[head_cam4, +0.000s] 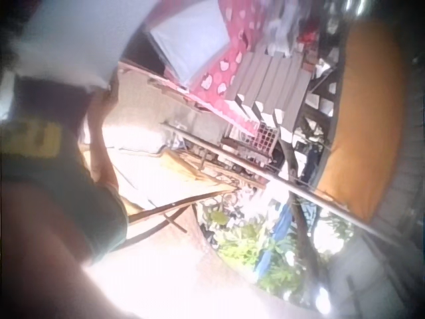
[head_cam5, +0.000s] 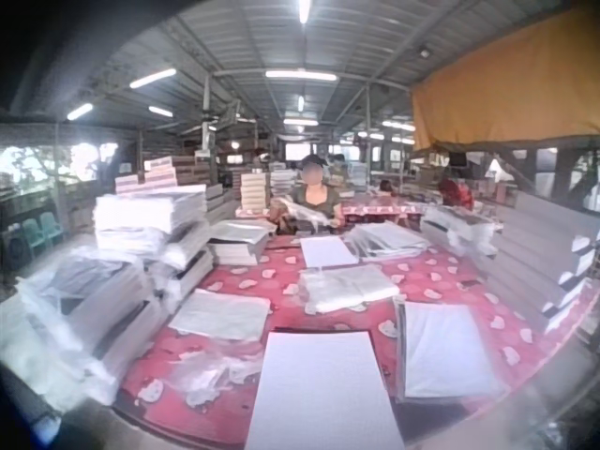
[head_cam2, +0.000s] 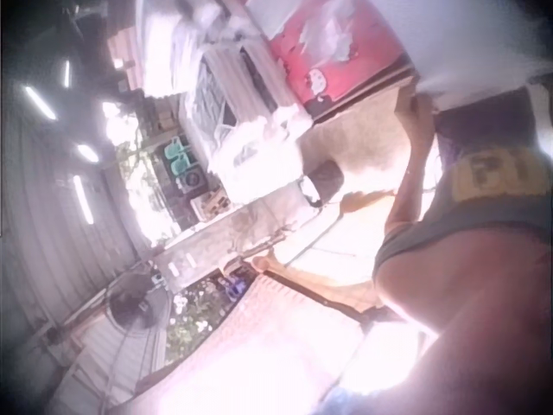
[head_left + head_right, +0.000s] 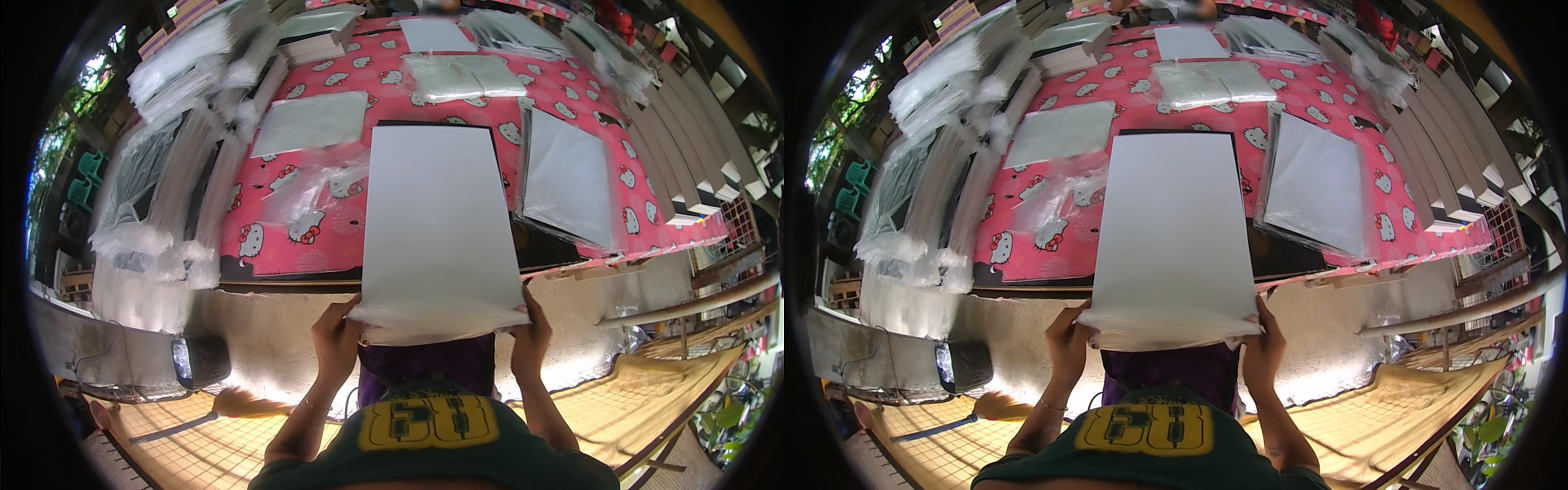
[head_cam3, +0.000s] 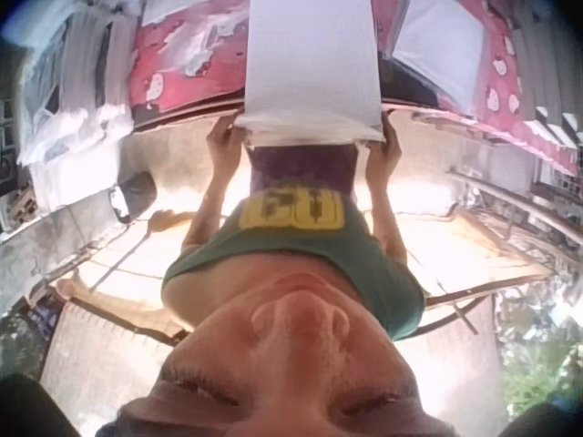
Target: The person takes large paper sheets and inserts them one by one into clear plastic bags on a table, then places the filled bags onto a stack.
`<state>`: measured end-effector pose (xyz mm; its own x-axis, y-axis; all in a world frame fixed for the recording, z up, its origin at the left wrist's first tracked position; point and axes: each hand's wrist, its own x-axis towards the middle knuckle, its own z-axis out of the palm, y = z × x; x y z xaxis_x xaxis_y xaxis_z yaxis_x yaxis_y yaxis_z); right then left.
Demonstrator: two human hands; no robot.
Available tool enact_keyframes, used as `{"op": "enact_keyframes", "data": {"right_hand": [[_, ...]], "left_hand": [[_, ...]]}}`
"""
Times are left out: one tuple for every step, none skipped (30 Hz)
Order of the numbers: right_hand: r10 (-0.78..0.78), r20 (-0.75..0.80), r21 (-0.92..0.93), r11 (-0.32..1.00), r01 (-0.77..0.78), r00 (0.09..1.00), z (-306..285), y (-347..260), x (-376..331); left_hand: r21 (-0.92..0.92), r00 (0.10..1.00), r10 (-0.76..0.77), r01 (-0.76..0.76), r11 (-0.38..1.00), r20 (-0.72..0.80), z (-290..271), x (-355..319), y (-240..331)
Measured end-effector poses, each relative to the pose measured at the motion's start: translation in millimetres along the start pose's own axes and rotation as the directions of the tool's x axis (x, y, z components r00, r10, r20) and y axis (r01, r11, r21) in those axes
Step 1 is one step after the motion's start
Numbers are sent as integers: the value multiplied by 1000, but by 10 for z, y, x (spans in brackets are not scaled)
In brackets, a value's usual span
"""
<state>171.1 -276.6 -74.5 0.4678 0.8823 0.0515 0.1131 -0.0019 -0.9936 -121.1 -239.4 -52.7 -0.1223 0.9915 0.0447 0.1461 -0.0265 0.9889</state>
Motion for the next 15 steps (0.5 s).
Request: {"op": "enact_keyframes", "data": {"right_hand": [[-11,-14,54,998,12,1000,-50,-25,-6],[-22,-23,108,994,24,999,-97,-83,14],[52,16,150,987,-54,998,-173,-221,47],[128,149,278,946,-166,980,-314,-307,100],[98,252,338,923,-182,963,-432,-416,170],[54,347,399,895,-199,936,-523,-550,252],[22,420,407,889,-210,907,-595,-759,358],[-9,496,414,882,-228,868,-610,-1043,466],[-34,464,606,741,-289,885,-417,-1425,486],[-61,436,768,546,-335,898,-184,-1766,595],[-228,413,788,574,-221,882,-54,-1972,936],[-380,402,804,582,-122,833,146,-2053,1327],[-367,434,810,559,-177,823,260,-2035,1688],[-359,467,814,533,-233,808,362,-1985,1993],[-306,470,815,512,-273,828,515,-1965,2186]], "left_hand": [[-85,999,-8,12,996,49,-47,-3,1],[-168,996,-12,27,985,94,-123,-9,7],[-250,990,-10,45,967,140,-192,-14,25],[-380,978,-20,99,920,207,-248,7,158],[-499,961,-17,158,852,275,-304,60,409],[-602,940,3,217,768,342,-355,112,584],[-655,932,74,192,731,356,-459,143,649],[-744,969,98,108,659,228,-469,185,688],[-814,992,-91,123,567,87,-259,312,1201],[-843,991,40,84,532,124,-293,635,1284],[-873,968,203,33,486,150,-387,966,1456],[-907,958,210,93,410,193,-485,1318,1509],[-930,889,374,132,343,264,-419,1591,1658],[-950,918,345,93,297,197,-335,1843,1762],[-956,942,326,-16,294,85,-235,2023,1837]]}}
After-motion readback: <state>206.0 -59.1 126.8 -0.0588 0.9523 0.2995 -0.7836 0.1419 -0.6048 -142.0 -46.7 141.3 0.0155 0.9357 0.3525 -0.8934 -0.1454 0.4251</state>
